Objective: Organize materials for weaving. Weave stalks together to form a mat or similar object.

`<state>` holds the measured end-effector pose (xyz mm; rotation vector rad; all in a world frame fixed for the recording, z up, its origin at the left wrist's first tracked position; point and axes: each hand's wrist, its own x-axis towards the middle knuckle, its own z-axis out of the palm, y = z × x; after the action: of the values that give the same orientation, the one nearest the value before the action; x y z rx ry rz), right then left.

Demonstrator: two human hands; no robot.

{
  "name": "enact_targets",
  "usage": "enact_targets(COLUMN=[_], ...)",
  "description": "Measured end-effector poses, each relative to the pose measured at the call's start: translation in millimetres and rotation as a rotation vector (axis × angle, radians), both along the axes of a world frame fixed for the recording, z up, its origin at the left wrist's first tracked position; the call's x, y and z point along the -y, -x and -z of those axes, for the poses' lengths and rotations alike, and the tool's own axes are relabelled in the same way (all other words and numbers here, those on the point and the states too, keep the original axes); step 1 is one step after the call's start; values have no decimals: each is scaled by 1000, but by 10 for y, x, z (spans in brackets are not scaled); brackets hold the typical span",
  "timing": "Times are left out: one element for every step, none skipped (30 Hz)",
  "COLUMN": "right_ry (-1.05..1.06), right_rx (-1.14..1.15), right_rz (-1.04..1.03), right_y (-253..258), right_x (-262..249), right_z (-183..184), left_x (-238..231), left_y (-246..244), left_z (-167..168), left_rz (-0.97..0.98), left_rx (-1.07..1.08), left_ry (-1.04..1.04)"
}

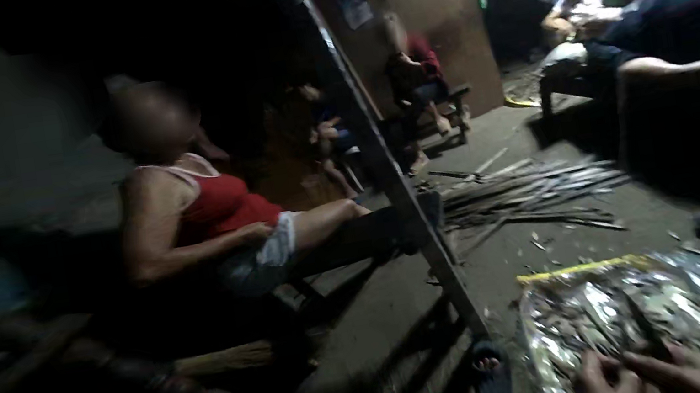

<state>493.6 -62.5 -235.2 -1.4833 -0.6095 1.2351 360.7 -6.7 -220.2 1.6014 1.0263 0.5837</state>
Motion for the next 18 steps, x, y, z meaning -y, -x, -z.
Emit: enact_targets(right_ry=[-12,-17,-9,5,12,14,23,30,33,27,20,24,32,34,30,33,51,68], right_rx=[-2,-6,-11,-17,-17,-14,-13,-15,-27,-33,-23,13,87,202,330,425,480,499], right_rz=[33,73,91,95,96,105,116,131,143,139,125,103,82,36,-20,-77,-123,-154], right_y=[3,5,-2,-15,-31,-52,-82,-122,-158,-184,-199,-197,-170,-131,-85,-31,23,76], right_x=[-16,-22,-10,-1,-1,-1,1,0,-5,-6,-11,-13,-10,13,47,83,114,134], right_z=[26,25,-22,-89,-140,-169,-206,-234,-250,-254,-247,-239,-231,-236,-244,-275,-321,-347], left_x=[-8,-16,-13,-10,-12,-12,-10,-8,-9,-18,-43,-75,-109,-138,-159,-167,-164,-151], left_y=[9,18,18,13,6,2,-5,-12,-15,-15,-14,-13,-12,-12,-17,-25,-34,-51], left_z=[-10,-30,-55,-105,-159,-211,-246,-252,-232,-204,-171,-143,-129,-125,-123,-121,-122,-127], left_rz=[3,30,54,75,85,90,98,105,108,105,97,81,65,52,39,30,23,14], left_rx=[-13,-25,-26,-23,-22,-29,-37,-39,-35,-38,-48,-70,-107,-152,-200,-248,-276,-298], left_ry=[17,50,94,163,239,313,370,391,378,337,286,226,160,74,-35,-153,-265,-361])
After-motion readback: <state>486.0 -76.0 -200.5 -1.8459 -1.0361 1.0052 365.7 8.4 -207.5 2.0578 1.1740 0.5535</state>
